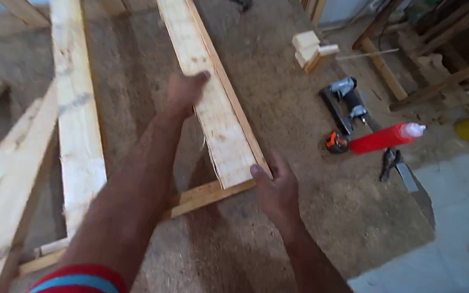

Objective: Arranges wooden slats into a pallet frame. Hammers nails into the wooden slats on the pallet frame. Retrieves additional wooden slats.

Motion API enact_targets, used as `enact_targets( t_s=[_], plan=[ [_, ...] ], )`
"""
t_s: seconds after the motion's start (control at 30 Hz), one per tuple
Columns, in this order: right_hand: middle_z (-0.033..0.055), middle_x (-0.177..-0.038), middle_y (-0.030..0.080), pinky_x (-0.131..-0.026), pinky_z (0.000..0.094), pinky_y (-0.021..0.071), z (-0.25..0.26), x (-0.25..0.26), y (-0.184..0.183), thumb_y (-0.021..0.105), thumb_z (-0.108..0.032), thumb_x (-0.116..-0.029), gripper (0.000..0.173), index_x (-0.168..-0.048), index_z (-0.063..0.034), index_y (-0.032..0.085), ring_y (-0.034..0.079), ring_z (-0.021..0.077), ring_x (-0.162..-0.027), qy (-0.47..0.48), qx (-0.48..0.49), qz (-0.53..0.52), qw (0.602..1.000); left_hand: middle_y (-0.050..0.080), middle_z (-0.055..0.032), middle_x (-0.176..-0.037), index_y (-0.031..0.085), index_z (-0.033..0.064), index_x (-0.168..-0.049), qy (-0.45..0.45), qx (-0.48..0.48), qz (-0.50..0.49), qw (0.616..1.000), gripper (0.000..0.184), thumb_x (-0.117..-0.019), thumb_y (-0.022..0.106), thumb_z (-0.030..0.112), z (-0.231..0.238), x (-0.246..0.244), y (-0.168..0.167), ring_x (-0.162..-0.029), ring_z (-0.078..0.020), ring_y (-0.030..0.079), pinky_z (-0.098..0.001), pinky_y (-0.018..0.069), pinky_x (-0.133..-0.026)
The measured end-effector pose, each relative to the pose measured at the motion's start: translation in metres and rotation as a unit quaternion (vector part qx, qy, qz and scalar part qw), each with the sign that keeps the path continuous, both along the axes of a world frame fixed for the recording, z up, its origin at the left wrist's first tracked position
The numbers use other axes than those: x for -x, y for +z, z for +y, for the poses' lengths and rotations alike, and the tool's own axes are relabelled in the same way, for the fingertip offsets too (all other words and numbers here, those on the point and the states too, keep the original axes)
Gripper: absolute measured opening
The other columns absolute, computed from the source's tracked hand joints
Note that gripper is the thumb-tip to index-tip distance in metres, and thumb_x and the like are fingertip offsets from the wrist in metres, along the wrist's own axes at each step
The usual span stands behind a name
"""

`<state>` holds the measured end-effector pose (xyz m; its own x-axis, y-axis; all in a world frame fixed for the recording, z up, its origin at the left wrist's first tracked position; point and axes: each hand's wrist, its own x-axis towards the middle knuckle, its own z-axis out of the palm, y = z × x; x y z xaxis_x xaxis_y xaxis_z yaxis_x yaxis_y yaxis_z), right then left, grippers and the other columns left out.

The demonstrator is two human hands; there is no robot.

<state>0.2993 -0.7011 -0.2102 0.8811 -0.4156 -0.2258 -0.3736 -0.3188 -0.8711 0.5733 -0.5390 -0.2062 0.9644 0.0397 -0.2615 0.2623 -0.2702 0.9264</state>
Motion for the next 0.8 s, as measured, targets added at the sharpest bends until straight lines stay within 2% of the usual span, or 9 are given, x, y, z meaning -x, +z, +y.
enact_targets(
  t_s=[0.07,0.2,0.37,0.47,0.6,0.63,0.7,0.73,0.8],
  plan=[
    [0.0072,-0.112,0.073,-0.078,0.0463,0.0598,0.002,0.001,-0.004,0.055,-0.056,-0.1004,0.06,-0.147,-0.0187,0.056,0.072,0.0179,-0.092,0.025,0.023,0.009,0.999,0.074,-0.0103,-0.107,0.059,0.0049,-0.13,0.01,0.036,-0.02,0.999,0.047,-0.0938,0.075,0.03,-0.001,-0.001,-0.005,-0.091,-0.0206,0.076,-0.0423,0.0655,-0.081],
    [0.0013,-0.098,0.073,-0.075,0.0398,0.0619,0.008,-0.009,-0.017,0.066,-0.042,-0.0978,0.04,-0.127,-0.0152,0.066,0.071,0.0116,-0.084,-0.011,0.042,-0.027,0.999,0.075,-0.0092,-0.102,0.06,0.0035,-0.124,0.047,0.054,-0.037,0.997,0.045,-0.0917,0.076,0.031,-0.004,-0.008,-0.02,-0.088,-0.0204,0.076,-0.0418,0.0664,-0.077],
    [0.0048,-0.096,0.071,-0.067,0.0408,0.0597,0.012,-0.006,-0.011,0.062,-0.043,-0.1015,0.04,-0.132,-0.0165,0.062,0.069,0.0155,-0.078,-0.014,0.025,-0.024,0.999,0.074,-0.0103,-0.103,0.061,0.0028,-0.122,0.058,0.043,-0.027,0.997,0.048,-0.0887,0.079,0.033,-0.006,-0.008,-0.018,-0.089,-0.0209,0.076,-0.0437,0.0654,-0.079],
    [0.0041,-0.102,0.071,-0.073,0.0451,0.0604,0.015,-0.006,-0.014,0.06,-0.046,-0.1019,0.043,-0.137,-0.0203,0.06,0.07,0.0169,-0.085,-0.026,0.03,-0.007,0.999,0.073,-0.0127,-0.107,0.059,0.0027,-0.127,0.051,0.024,-0.017,0.998,0.053,-0.0901,0.077,0.036,-0.006,-0.005,-0.013,-0.093,-0.0232,0.075,-0.0474,0.0638,-0.083],
    [0.0055,-0.102,0.073,-0.08,0.0468,0.0609,0.011,-0.015,-0.013,0.06,-0.044,-0.1023,0.042,-0.137,-0.02,0.061,0.072,0.0187,-0.091,-0.007,0.056,0.002,0.998,0.072,-0.019,-0.109,0.065,0.0032,-0.123,0.078,-0.052,-0.013,0.996,0.059,-0.0847,0.081,0.045,-0.008,-0.007,-0.006,-0.1,-0.0341,0.072,-0.0598,0.0574,-0.089],
    [0.008,-0.104,0.073,-0.084,0.0481,0.0597,0.009,-0.017,-0.008,0.059,-0.044,-0.1028,0.044,-0.139,-0.0183,0.061,0.072,0.0211,-0.095,0.004,0.071,0.016,0.997,0.071,-0.0206,-0.114,0.061,0.0048,-0.132,0.083,-0.087,-0.024,0.993,0.067,-0.0836,0.082,0.047,-0.008,-0.005,-0.001,-0.105,-0.0372,0.07,-0.0624,0.0555,-0.092],
    [0.0122,-0.111,0.073,-0.092,0.0501,0.0571,0.008,-0.019,0.005,0.056,-0.046,-0.1038,0.049,-0.143,-0.017,0.058,0.071,0.0257,-0.103,0.029,0.096,0.059,0.993,0.064,-0.0254,-0.128,0.04,0.0038,-0.15,0.083,-0.158,-0.035,0.983,0.093,-0.0836,0.079,0.056,-0.006,0.009,0.016,-0.118,-0.0428,0.064,-0.0648,0.0525,-0.097],
    [0.0131,-0.114,0.072,-0.094,0.0507,0.0559,0.007,-0.017,0.008,0.055,-0.048,-0.1041,0.051,-0.145,-0.017,0.056,0.07,0.0267,-0.106,0.039,0.101,0.071,0.992,0.059,-0.0273,-0.134,0.036,0.0013,-0.152,0.088,-0.166,-0.039,0.981,0.098,-0.0848,0.076,0.06,-0.002,0.022,0.024,-0.123,-0.0438,0.061,-0.064,0.0508,-0.1],
    [0.0141,-0.124,0.07,-0.098,0.0511,0.0544,0.004,-0.009,0.005,0.053,-0.049,-0.1045,0.057,-0.15,-0.0157,0.051,0.068,0.0272,-0.113,0.046,0.083,0.043,0.995,0.056,-0.0279,-0.14,0.041,-0.0006,-0.151,0.097,-0.119,-0.069,0.986,0.09,-0.0922,0.067,0.061,0.008,0.066,0.044,-0.129,-0.0431,0.057,-0.0629,0.0474,-0.106]
  ],
)
